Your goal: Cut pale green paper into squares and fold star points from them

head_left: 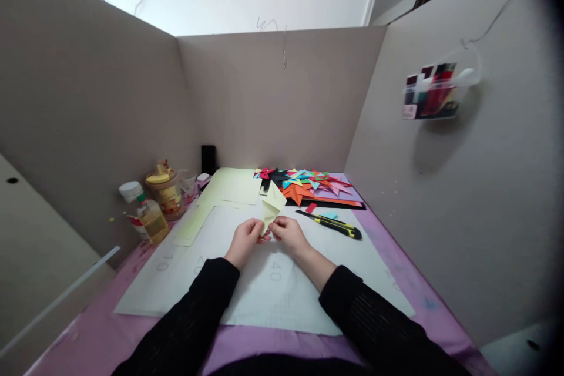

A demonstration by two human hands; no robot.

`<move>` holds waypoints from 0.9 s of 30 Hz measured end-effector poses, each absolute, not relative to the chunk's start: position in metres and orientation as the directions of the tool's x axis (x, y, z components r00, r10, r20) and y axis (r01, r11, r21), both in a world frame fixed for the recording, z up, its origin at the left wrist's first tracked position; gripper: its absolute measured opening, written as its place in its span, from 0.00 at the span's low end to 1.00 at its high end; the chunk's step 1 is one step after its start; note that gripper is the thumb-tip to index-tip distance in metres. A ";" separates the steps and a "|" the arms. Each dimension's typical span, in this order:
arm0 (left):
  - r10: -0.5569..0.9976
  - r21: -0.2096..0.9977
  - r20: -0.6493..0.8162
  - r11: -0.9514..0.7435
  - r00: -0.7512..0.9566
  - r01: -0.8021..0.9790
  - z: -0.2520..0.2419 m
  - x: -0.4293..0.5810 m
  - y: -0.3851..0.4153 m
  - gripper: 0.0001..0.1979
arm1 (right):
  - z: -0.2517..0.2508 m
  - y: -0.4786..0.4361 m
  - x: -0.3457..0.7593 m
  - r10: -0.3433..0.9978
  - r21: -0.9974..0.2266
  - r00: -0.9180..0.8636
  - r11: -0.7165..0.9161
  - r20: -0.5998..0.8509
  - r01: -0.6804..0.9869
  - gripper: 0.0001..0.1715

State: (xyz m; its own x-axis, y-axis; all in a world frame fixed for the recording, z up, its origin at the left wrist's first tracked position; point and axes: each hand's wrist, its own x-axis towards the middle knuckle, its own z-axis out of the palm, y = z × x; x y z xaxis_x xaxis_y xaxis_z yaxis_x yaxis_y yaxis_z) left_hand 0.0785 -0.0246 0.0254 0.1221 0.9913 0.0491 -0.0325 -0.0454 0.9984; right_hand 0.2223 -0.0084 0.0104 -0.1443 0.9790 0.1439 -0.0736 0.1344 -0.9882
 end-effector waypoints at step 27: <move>0.972 0.982 0.187 -0.183 0.145 -0.045 0.022 0.086 -0.026 0.24 | 0.010 -0.014 0.209 0.997 -0.948 0.027 0.076 0.071 -0.309 0.19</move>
